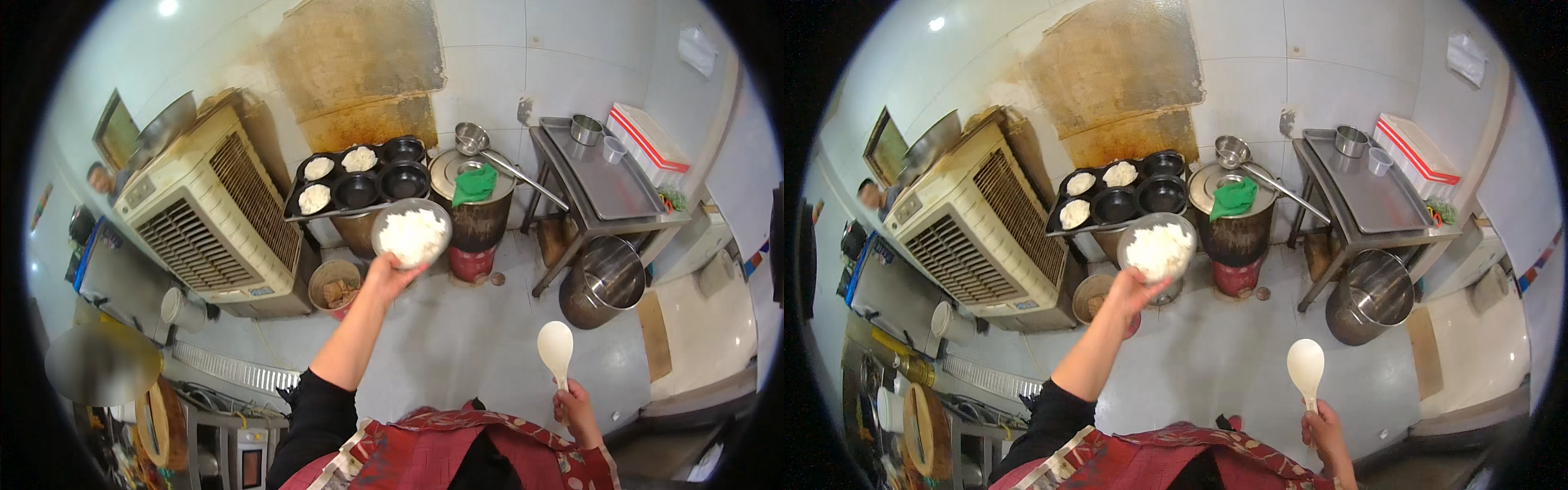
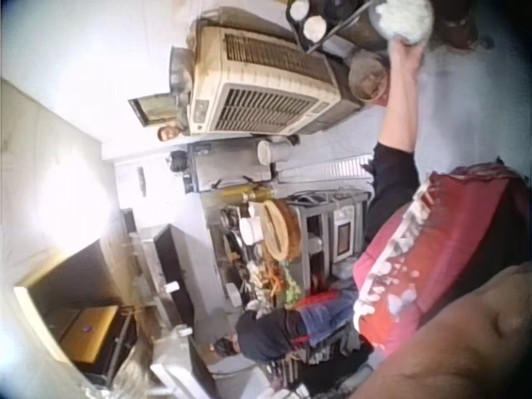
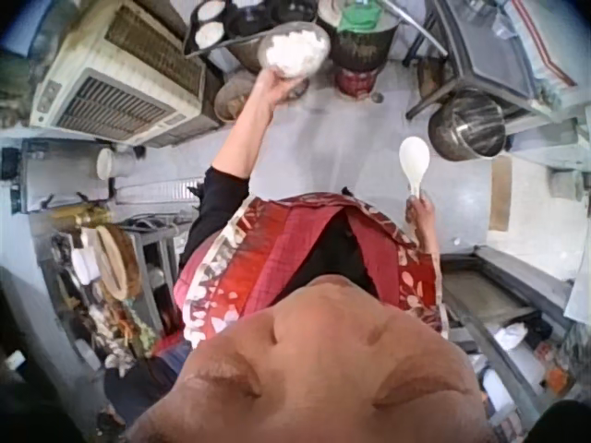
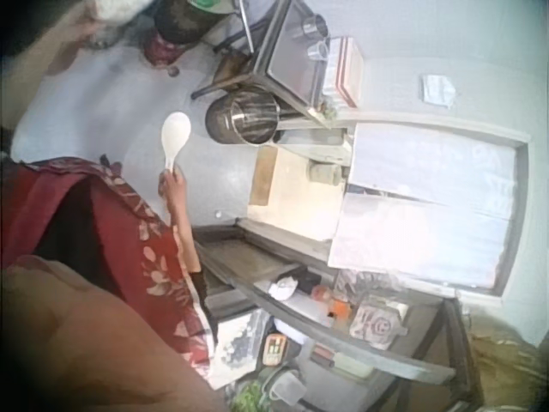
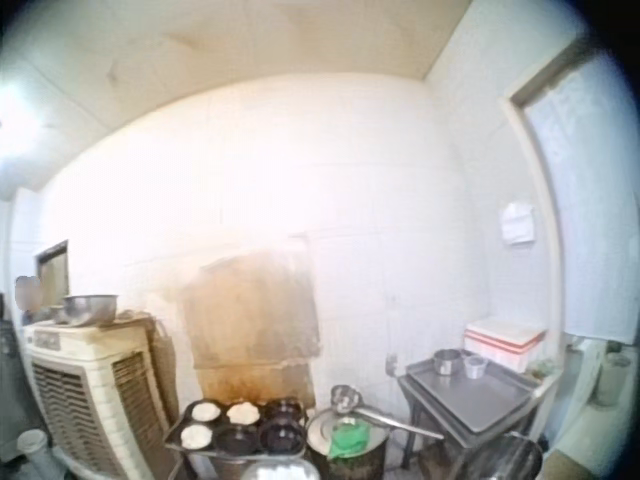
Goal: The person scoops cooked rice from a large tray into small plastic containers using a rice paddle, then weighs each container on a digital scale. The person also rinses the paddle at a sink and places filled containers into a tray of black bowls.
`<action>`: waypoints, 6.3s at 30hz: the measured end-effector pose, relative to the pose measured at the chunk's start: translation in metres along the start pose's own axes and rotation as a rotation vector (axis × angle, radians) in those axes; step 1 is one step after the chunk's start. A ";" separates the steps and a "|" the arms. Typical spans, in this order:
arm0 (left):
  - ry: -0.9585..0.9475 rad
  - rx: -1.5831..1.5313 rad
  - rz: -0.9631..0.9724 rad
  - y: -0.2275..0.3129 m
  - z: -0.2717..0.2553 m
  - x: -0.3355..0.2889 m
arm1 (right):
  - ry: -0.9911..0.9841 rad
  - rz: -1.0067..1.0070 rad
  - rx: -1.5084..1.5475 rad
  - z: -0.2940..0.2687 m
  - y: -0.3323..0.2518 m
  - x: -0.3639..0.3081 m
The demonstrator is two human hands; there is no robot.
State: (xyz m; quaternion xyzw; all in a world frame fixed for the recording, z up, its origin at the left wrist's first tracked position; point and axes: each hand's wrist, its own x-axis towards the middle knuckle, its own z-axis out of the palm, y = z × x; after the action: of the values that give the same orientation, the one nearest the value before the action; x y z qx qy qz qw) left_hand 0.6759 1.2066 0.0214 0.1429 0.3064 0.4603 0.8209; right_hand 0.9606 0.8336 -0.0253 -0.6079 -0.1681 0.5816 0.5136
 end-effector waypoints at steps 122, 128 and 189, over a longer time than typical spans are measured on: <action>-0.909 1.258 0.036 -0.749 0.058 -0.601 | 0.714 0.284 -0.984 -0.487 0.301 -0.715; -0.912 1.271 0.099 -0.751 0.060 -0.607 | 0.584 0.335 -1.070 -0.494 0.293 -0.695; -0.826 0.946 -0.372 -0.805 0.128 -0.581 | 0.539 0.410 -1.077 -0.441 0.384 -0.808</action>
State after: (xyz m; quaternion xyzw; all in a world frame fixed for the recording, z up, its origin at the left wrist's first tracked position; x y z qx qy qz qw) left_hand 1.0694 0.2917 -0.0806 0.5981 0.1551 0.0333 0.7856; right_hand 0.9817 -0.1632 0.0017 -0.9259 -0.1821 0.3287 0.0384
